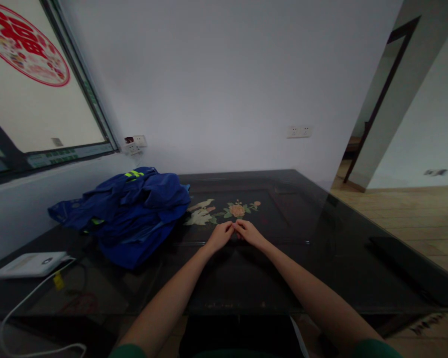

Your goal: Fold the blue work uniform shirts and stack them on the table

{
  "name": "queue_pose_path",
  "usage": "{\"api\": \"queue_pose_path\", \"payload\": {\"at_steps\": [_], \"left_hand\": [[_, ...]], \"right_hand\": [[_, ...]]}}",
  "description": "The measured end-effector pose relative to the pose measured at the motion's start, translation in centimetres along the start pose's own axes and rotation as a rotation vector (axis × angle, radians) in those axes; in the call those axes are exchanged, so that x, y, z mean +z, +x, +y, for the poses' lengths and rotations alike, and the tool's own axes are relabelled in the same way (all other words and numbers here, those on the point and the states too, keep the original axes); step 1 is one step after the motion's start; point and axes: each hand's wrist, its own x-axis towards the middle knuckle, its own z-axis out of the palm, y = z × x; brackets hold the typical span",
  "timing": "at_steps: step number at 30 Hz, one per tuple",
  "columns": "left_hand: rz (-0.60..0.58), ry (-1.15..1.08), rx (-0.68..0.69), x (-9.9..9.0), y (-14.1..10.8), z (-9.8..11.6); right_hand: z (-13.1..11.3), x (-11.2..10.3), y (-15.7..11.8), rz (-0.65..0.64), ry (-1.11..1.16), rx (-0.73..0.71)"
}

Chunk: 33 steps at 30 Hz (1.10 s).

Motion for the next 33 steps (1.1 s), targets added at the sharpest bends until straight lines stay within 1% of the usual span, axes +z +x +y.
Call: {"api": "queue_pose_path", "payload": {"at_steps": [10,19,27,33], "left_hand": [[-0.048,-0.161,0.017,0.4,0.2,-1.1],[-0.082,-0.236,0.008,0.5,0.3,-1.3],[-0.129,-0.247,0.034,0.0,0.2,-1.2],[-0.183,-0.206,0.043,-1.1,-0.2,-0.5]], "right_hand": [[0.6,0.2,0.1,-0.046,0.112,0.023],[1.0,0.5,0.3,-0.034,0.153,0.011],[0.4,0.4,0.2,-0.076,0.224,0.046],[0.0,0.5,0.0,-0.082,0.262,0.082]]}}
